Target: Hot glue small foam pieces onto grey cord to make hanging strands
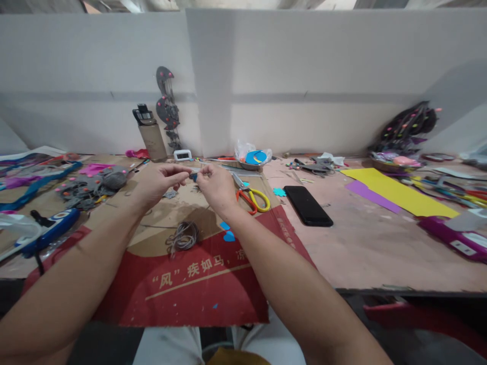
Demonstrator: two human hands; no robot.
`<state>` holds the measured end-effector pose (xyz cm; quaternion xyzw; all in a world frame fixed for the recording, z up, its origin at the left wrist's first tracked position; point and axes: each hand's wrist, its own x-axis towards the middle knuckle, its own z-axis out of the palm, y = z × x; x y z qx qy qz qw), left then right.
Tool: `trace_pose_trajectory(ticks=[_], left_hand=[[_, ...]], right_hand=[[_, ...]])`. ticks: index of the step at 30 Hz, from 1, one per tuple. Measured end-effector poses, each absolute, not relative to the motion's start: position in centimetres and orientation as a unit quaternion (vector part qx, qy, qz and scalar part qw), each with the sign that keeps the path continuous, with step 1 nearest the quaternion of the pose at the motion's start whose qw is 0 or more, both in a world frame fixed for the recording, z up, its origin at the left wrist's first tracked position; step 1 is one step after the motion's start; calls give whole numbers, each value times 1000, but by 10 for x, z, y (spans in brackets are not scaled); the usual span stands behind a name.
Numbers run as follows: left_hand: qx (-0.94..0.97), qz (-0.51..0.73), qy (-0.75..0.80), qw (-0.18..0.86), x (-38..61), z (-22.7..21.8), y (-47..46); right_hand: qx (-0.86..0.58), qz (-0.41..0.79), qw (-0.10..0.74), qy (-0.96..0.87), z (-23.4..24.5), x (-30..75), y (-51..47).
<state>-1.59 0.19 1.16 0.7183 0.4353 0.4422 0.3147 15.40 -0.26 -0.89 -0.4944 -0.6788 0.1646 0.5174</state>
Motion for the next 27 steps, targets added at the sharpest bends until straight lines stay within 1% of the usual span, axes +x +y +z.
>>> trace_pose_trajectory(ticks=[4, 6, 10, 13, 15, 20, 27], left_hand=[[771, 402, 434, 234, -11, 14, -4], [775, 398, 442, 212, -9, 12, -3], [772, 397, 459, 188, -8, 9, -1], [762, 407, 478, 160, -8, 7, -1], [748, 424, 484, 164, -8, 7, -2], [713, 461, 481, 219, -7, 7, -2], [714, 455, 464, 260, -5, 4, 0]], right_hand=[[-501, 85, 479, -716, -7, 152, -7], [-503, 63, 464, -727, -7, 152, -8], [-490, 45, 459, -739, -11, 151, -8], [-470, 62, 465, -748, -12, 150, -7], [-456, 86, 469, -751, -12, 149, -7], [-444, 125, 484, -743, -12, 148, -6], [-455, 152, 502, -720, -13, 150, -5]])
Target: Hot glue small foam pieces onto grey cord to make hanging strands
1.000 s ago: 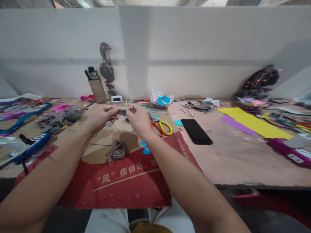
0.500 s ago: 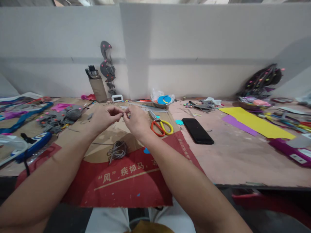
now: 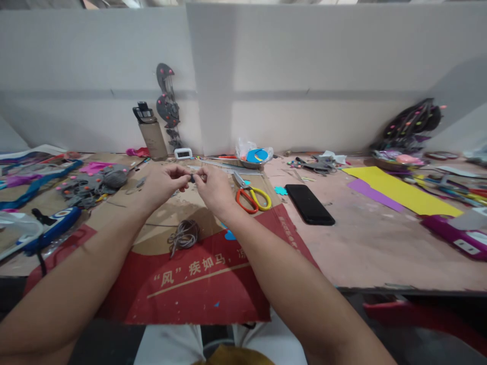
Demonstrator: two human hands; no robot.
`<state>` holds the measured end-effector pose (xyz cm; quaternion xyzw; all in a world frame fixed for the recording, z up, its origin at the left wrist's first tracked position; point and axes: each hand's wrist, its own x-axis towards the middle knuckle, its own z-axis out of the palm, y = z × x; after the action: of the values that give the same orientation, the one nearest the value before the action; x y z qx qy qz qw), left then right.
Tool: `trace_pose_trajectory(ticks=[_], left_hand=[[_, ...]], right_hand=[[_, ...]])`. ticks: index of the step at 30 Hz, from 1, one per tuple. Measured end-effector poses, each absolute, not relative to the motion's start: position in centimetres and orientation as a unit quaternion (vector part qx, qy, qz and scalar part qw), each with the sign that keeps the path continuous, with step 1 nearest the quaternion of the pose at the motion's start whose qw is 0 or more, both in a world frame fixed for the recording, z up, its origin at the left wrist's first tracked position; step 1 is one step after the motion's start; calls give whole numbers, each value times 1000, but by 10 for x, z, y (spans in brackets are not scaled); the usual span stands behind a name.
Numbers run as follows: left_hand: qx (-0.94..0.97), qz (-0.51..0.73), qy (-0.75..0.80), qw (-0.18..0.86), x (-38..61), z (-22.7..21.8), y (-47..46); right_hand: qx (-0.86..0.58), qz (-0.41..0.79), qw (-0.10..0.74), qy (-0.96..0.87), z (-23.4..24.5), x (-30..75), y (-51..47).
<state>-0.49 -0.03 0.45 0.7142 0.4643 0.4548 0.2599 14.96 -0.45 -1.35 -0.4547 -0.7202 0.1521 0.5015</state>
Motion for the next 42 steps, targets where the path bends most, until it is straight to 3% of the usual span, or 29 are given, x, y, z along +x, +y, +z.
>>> trace_pose_trajectory(ticks=[7, 21, 26, 30, 33, 36, 38, 42], left_hand=[[718, 440, 427, 330, -5, 6, 0], [641, 565, 498, 151, -27, 6, 15], [538, 654, 473, 243, -43, 7, 29], [448, 725, 411, 323, -52, 7, 38], [416, 741, 387, 358, -55, 10, 39], [404, 741, 375, 383, -55, 13, 36], [402, 739, 366, 398, -53, 14, 32], [412, 726, 364, 413, -47, 15, 26]], right_hand=[[-474, 111, 499, -717, -11, 151, -5], [-380, 164, 452, -790, -9, 133, -27], [-327, 152, 382, -851, -4, 115, -54], [-238, 64, 256, -935, 9, 103, -80], [-186, 85, 248, -947, 25, 108, -90], [-314, 151, 304, -887, 36, 129, -79], [-438, 129, 333, -825, 32, 146, -61], [-628, 98, 187, -749, 3, 170, -24]])
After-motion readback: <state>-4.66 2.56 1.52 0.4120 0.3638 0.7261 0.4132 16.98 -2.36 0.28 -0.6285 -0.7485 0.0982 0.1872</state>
